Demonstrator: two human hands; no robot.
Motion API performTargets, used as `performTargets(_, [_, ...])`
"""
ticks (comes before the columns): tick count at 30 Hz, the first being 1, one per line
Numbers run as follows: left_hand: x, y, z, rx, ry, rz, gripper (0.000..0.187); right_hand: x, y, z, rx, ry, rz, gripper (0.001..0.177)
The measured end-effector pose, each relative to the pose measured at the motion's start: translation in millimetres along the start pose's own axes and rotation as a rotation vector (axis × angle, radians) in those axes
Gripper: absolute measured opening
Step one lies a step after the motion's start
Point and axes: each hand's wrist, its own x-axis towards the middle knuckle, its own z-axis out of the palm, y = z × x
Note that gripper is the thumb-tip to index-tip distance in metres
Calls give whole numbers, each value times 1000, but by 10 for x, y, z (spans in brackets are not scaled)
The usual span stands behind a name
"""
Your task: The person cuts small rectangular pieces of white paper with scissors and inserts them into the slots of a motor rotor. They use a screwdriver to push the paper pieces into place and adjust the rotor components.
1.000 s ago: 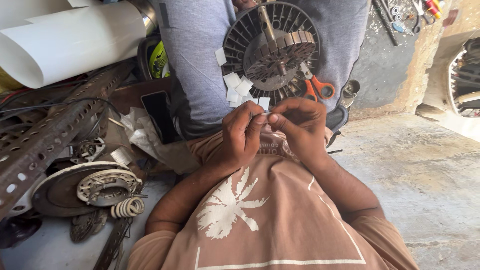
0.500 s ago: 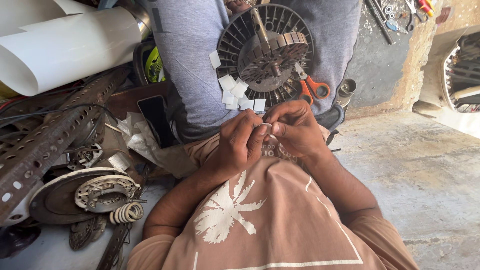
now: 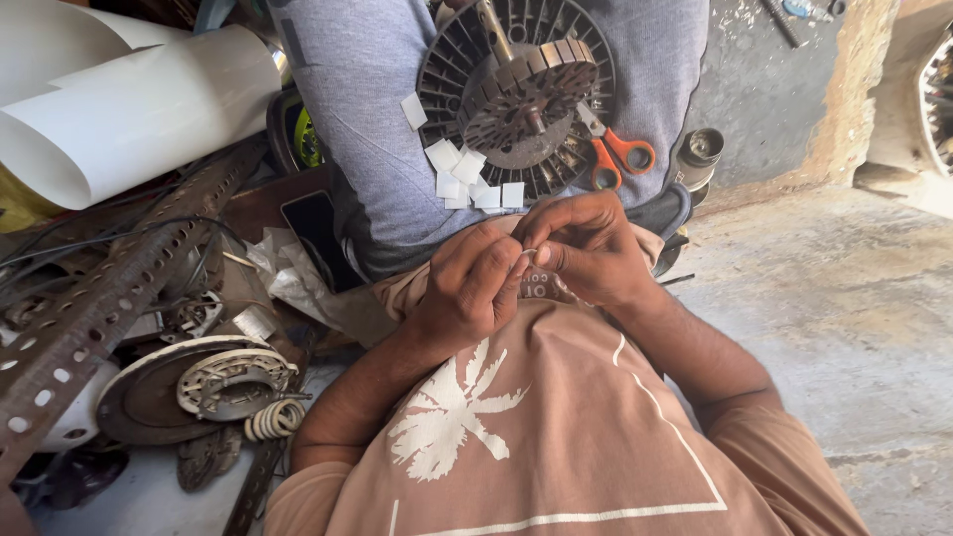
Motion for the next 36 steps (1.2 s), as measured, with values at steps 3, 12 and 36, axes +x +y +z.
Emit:
performTargets(3, [39,44,0,3,19,32,8,10,-36,22,-19,-16,-11,16])
performTargets(12, [-34,28,29,22,2,-8,6,-33,-98,114,-185,-32,-39,13])
performTargets(36, [-89,17,112,-19,114,-91,13,10,54,10,-35,-61,60,13])
